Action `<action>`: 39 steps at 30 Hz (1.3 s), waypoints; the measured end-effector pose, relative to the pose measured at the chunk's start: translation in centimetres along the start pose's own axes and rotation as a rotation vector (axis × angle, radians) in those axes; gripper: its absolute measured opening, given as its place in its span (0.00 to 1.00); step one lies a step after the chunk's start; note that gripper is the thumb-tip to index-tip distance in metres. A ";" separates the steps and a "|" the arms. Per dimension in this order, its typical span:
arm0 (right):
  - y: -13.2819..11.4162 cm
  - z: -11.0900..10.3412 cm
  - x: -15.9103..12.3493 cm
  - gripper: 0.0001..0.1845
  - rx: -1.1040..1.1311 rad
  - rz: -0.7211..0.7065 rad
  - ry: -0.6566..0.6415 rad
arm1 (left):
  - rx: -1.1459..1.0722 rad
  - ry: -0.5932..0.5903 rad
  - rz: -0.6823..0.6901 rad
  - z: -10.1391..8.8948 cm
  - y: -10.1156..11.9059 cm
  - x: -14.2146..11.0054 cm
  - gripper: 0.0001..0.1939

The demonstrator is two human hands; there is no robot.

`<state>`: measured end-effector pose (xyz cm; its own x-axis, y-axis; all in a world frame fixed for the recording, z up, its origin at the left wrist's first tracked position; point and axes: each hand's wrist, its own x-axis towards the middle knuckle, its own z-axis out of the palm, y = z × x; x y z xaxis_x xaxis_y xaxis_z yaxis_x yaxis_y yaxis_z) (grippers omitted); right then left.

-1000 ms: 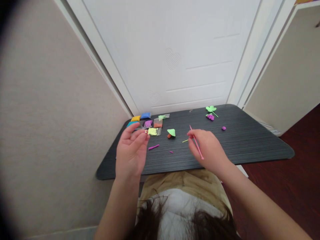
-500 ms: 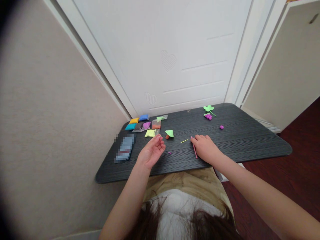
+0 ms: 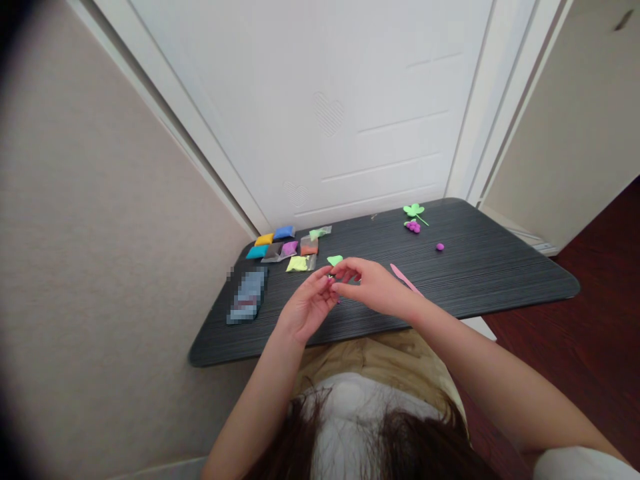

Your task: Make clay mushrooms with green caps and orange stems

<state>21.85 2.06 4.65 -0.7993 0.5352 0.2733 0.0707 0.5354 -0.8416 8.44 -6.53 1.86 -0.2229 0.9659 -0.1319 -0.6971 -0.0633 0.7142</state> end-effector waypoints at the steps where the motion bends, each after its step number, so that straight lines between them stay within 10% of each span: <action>1: -0.1 0.0 0.1 0.12 0.011 -0.001 -0.010 | 0.015 -0.007 0.006 0.1 0.0 -0.1 0.15; 15: -0.2 0.1 0.1 0.08 0.033 0.067 -0.032 | 0.229 -0.025 0.048 -0.5 -0.3 0.0 0.18; 22: 0.8 -0.6 -0.1 0.08 -0.006 0.107 0.002 | 1.354 0.366 0.486 -3.4 1.2 3.1 0.12; 27: 1.5 -1.0 0.1 0.10 -0.007 0.145 0.046 | 1.903 0.418 0.420 -4.2 1.1 6.0 0.15; 34: 3.0 -1.0 0.6 0.13 0.157 0.133 0.054 | 1.931 0.390 0.349 -4.4 0.3 7.1 0.11; 39: 2.5 -1.5 1.2 0.13 0.201 0.107 0.093 | 1.714 0.307 0.603 -2.6 0.3 5.1 0.09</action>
<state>21.91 5.03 3.54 -0.7347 0.6447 0.2112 0.0244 0.3362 -0.9415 5.32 -2.30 -0.41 -0.3878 0.8249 0.4113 0.8468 0.1426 0.5124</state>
